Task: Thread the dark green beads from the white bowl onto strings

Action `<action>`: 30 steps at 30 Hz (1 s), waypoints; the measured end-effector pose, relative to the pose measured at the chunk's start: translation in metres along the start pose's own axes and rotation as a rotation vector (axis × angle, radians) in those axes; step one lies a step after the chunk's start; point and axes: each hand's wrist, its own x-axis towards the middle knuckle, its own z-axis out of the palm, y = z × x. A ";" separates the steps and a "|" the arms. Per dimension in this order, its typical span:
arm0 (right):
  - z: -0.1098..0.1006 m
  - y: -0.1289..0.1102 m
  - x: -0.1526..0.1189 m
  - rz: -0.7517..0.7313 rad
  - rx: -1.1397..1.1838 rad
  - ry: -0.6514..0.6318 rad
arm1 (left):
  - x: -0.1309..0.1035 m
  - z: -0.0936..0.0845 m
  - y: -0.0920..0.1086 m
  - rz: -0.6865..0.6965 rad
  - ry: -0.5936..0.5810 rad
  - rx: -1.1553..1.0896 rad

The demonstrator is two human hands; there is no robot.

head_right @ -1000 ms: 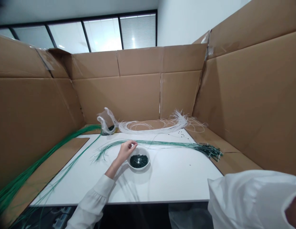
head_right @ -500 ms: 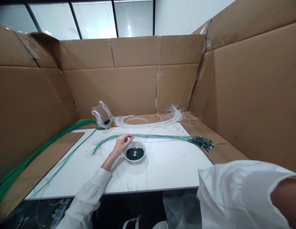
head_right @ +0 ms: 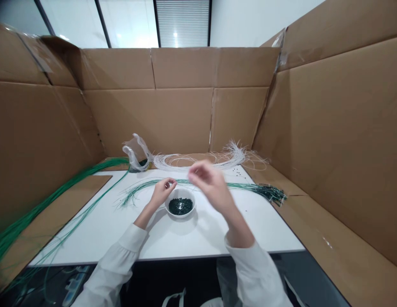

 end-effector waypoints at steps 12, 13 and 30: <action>0.091 0.102 0.002 0.096 -0.619 -0.658 | 0.007 -0.007 -0.001 -0.167 -0.149 -0.201; 0.090 0.104 0.004 0.091 -0.637 -0.681 | 0.008 -0.009 0.000 -0.172 -0.159 -0.199; 0.016 0.041 0.052 0.060 -0.456 -0.462 | 0.009 -0.023 0.003 -0.206 -0.246 -0.108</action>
